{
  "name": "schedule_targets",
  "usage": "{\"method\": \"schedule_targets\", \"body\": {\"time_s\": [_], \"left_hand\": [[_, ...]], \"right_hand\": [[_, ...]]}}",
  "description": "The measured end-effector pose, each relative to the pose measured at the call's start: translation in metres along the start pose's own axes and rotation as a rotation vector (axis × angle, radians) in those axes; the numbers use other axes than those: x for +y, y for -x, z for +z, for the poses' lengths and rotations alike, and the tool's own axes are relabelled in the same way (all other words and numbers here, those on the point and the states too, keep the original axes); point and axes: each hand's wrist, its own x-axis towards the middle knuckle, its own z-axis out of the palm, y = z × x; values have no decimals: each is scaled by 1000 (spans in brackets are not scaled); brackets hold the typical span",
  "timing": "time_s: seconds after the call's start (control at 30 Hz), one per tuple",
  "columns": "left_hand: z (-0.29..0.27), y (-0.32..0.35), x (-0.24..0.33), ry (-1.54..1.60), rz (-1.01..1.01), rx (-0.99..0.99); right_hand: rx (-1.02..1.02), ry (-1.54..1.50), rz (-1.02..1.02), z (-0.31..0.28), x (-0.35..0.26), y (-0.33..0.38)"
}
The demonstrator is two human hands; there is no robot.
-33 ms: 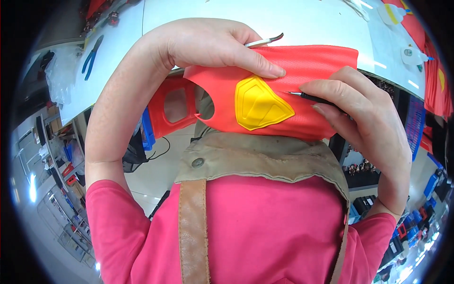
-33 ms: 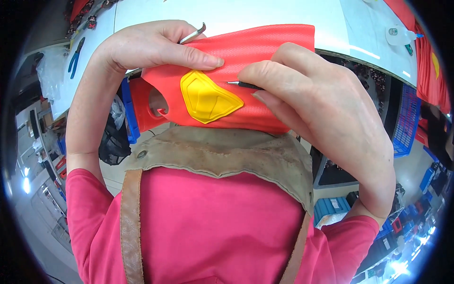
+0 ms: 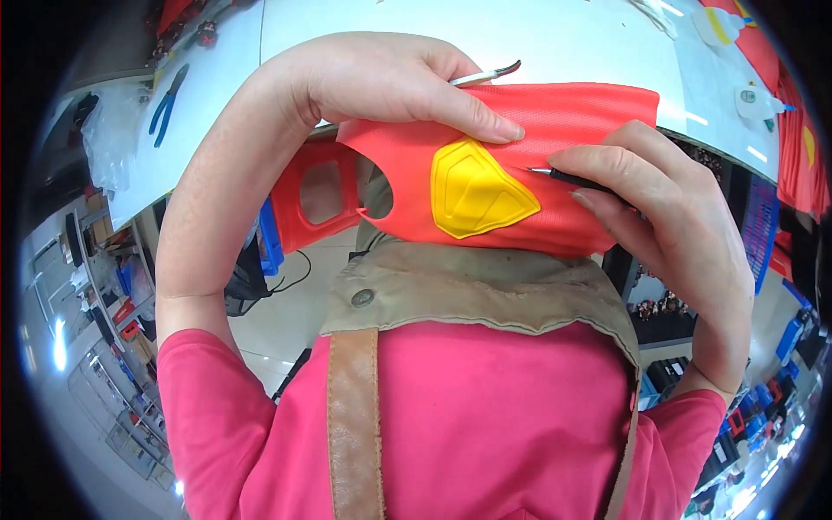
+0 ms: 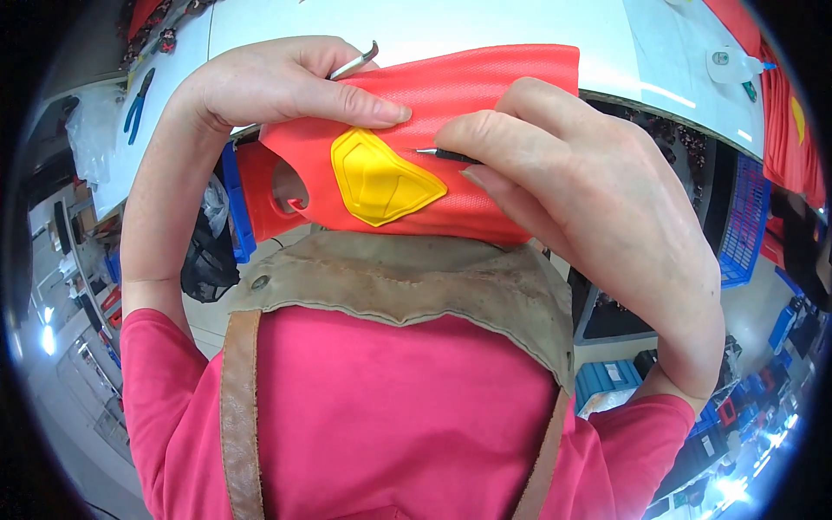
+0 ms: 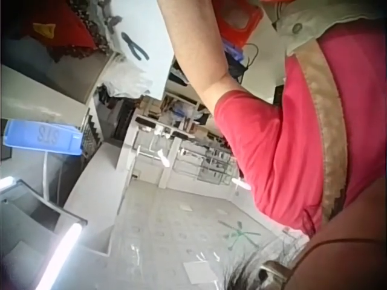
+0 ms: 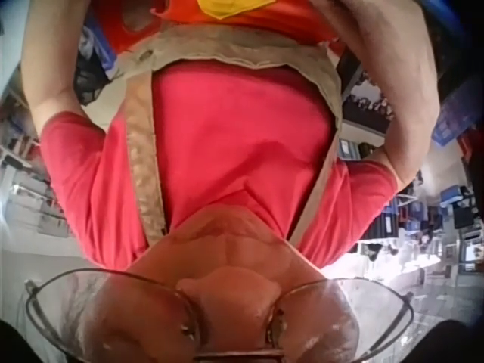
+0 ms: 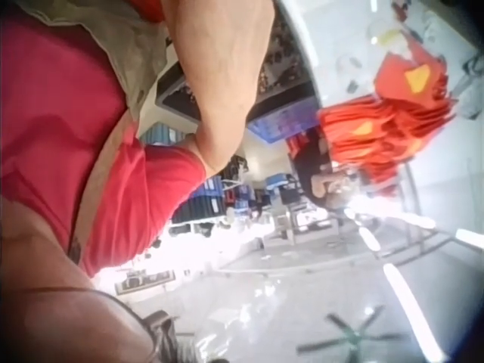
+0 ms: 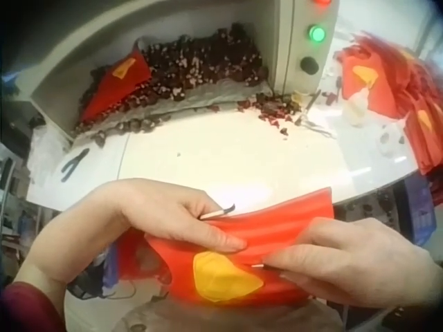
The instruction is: Apply glue to yellow logos and attach them to small red fabric toy capes.
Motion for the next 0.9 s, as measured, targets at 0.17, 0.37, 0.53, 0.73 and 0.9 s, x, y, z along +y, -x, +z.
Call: {"method": "schedule_targets", "body": {"time_s": [0.17,0.37,0.53,0.73,0.9], "left_hand": [[-4,-5,-5,-8,37,-33],[-5,-9,-7,-26,43,-30],[-4,-13,-10,9,74,-81],[-2,-12,-5,-6,97,-105],[-4,-12,-5,-5,57,-95]], "right_hand": [[-22,23,9,0,-2,-3],[-12,24,18,1,-1,-2],[-40,3,-28,-4,2,-4],[-118,-50,-79,-12,9,-8],[-87,-62,-50,-11,9,-7]]}}
